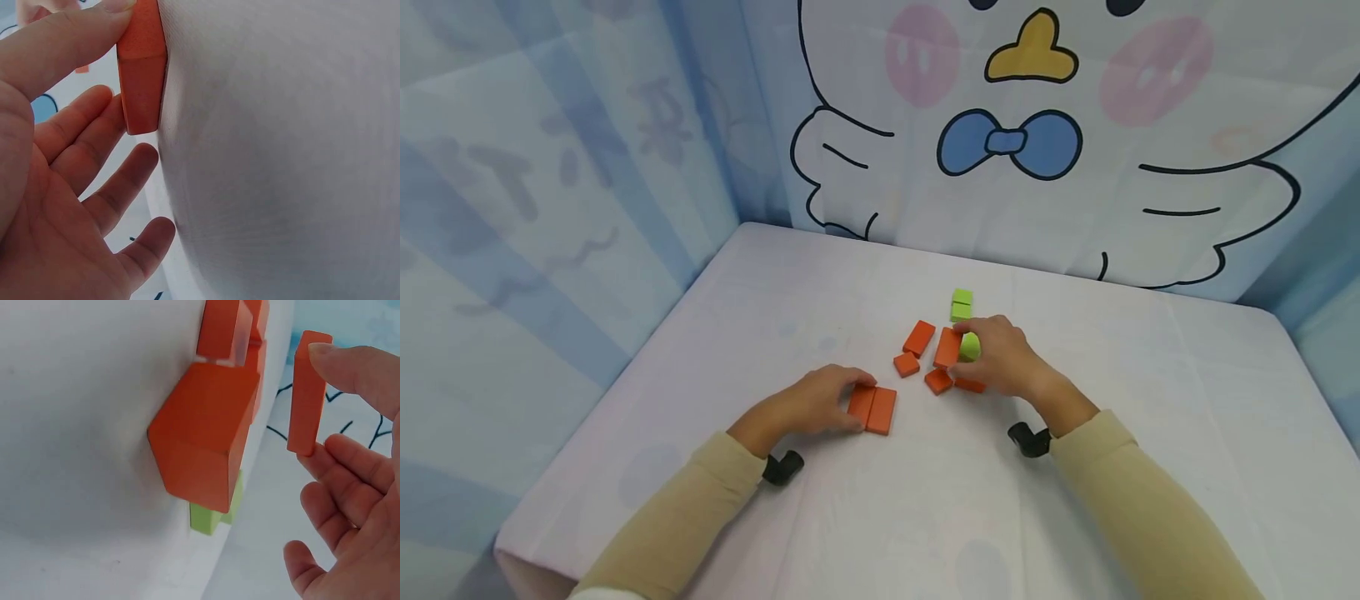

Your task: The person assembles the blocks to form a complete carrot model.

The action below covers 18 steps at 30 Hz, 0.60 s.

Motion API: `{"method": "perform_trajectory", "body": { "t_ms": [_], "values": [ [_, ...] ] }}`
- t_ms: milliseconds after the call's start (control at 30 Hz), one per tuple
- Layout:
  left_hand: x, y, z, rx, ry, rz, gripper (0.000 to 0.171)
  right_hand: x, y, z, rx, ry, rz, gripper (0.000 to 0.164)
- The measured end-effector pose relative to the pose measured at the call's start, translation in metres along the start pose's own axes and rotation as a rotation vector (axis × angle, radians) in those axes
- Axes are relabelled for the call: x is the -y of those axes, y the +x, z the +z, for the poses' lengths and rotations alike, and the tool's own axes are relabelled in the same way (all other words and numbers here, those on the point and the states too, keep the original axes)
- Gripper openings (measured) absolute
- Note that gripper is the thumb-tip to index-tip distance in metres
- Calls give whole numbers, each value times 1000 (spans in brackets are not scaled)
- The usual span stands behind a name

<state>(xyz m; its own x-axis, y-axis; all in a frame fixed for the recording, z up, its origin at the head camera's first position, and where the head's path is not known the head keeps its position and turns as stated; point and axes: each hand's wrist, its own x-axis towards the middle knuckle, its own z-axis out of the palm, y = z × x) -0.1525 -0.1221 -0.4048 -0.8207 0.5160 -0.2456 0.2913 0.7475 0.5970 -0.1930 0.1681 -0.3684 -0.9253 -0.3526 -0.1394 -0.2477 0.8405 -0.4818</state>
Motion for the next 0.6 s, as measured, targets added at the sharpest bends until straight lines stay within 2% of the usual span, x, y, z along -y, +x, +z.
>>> {"method": "perform_trajectory", "body": {
  "t_ms": [400, 600],
  "values": [
    [3, 1, 1, 3, 4, 7, 59, 19, -25, 25, -56, -45, -197, 52],
    [3, 2, 1, 5, -6, 1, 59, 27, -31, 38, -64, -75, -262, 50]
  ]
}}
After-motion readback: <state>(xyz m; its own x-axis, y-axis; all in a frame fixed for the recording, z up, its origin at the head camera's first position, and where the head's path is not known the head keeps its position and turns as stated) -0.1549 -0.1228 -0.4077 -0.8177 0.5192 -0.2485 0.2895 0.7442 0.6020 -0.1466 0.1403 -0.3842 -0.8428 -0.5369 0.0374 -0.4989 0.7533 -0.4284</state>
